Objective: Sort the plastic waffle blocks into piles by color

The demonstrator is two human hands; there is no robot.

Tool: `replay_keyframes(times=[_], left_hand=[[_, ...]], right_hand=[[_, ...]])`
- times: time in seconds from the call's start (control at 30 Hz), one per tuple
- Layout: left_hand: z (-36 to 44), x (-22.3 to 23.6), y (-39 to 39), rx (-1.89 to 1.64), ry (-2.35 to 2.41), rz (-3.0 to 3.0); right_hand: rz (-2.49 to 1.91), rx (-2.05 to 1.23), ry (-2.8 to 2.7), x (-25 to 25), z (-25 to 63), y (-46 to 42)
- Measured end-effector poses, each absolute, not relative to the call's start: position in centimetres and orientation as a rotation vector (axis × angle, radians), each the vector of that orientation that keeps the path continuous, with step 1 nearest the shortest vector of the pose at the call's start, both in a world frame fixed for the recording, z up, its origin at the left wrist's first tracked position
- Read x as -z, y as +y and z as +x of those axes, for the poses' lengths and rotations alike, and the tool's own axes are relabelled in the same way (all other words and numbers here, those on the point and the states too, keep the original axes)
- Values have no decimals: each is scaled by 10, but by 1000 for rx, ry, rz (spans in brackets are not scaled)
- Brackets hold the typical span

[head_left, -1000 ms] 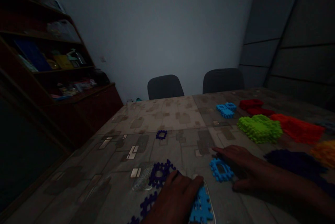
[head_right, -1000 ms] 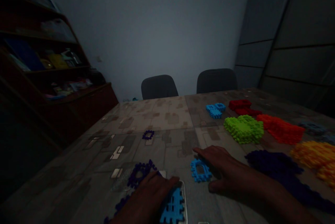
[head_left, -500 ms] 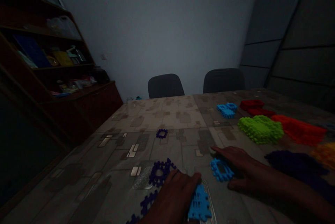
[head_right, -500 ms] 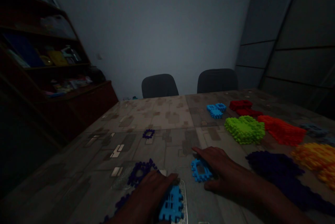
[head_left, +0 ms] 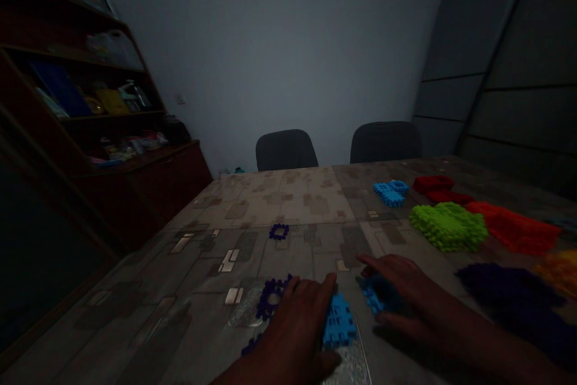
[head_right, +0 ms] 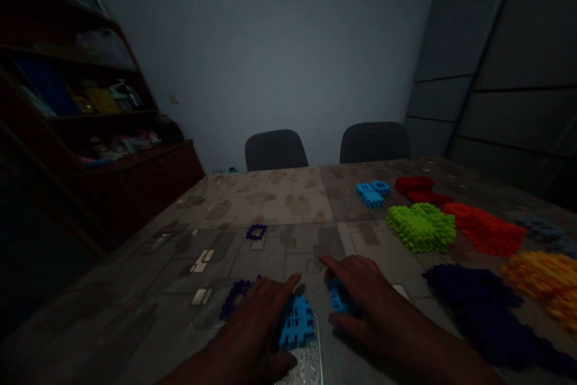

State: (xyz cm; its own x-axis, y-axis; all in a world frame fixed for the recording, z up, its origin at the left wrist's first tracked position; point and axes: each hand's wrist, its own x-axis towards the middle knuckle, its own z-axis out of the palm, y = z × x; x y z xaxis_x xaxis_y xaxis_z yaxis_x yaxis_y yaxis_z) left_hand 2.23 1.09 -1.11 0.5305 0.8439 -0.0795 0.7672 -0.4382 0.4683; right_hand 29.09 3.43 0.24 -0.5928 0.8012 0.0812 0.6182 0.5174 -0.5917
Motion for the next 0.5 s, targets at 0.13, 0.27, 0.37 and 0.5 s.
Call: replay_keyframes(times=[0.13,0.27,0.37,0.5], left_hand=[[-3,2,10,-306,1302,2267],[-32,-1,17,-521,1425,2200],[-41,-1,29,-689,1501,2216],[-41,5,37,-861,1531,2195]], right_hand=[[-1160,-845,-2530,-3,265,23],[-1167,-895,-2645,-5,240,25],[-1165,-850,-2749,-8,223,32],[-1101,-683,-2873,-5,210,39]])
